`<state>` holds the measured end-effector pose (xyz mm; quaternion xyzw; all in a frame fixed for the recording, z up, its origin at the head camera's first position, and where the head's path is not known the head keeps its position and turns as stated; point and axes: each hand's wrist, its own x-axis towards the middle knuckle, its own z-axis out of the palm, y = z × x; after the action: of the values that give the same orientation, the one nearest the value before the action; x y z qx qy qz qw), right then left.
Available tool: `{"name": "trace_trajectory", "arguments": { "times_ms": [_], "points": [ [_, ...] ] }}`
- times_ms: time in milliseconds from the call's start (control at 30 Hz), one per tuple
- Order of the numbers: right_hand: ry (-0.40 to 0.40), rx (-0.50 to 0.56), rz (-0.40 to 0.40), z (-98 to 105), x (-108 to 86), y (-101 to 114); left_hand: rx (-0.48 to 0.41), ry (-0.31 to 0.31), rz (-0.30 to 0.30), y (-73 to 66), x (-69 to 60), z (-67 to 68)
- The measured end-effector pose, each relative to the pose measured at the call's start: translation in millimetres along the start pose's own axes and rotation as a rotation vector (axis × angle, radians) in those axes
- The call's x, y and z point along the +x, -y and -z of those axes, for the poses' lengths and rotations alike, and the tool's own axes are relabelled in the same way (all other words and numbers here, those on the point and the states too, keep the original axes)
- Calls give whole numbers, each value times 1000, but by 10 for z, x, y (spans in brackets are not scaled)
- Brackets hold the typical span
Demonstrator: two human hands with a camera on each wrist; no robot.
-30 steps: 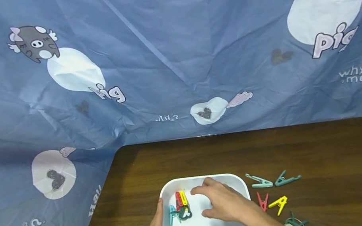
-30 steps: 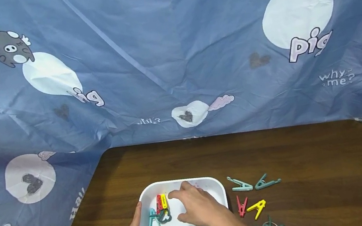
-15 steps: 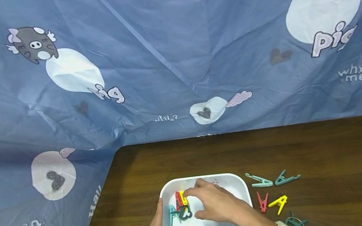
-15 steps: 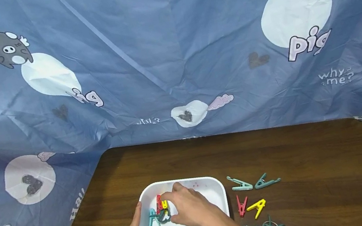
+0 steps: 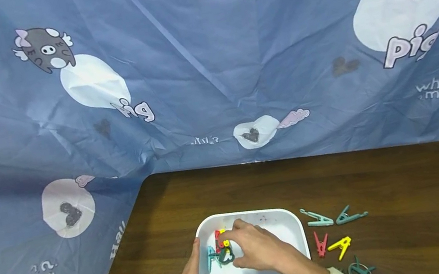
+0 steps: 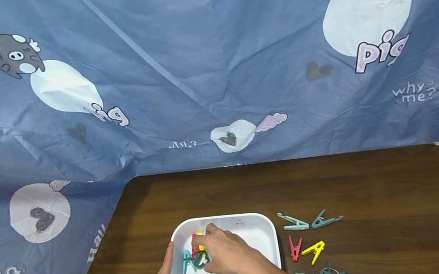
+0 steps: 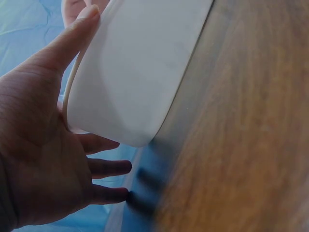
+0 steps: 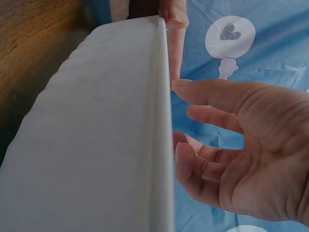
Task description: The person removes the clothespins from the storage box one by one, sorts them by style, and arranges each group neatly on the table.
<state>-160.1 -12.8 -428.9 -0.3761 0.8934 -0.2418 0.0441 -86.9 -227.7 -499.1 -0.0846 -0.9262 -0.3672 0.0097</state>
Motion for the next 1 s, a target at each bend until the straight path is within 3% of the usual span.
{"name": "trace_trajectory", "arguments": {
  "times_ms": [1000],
  "points": [
    [39, -100, -32, -309, 193, 48, 2, -8, -2, -17, -20, 12]
  ]
}}
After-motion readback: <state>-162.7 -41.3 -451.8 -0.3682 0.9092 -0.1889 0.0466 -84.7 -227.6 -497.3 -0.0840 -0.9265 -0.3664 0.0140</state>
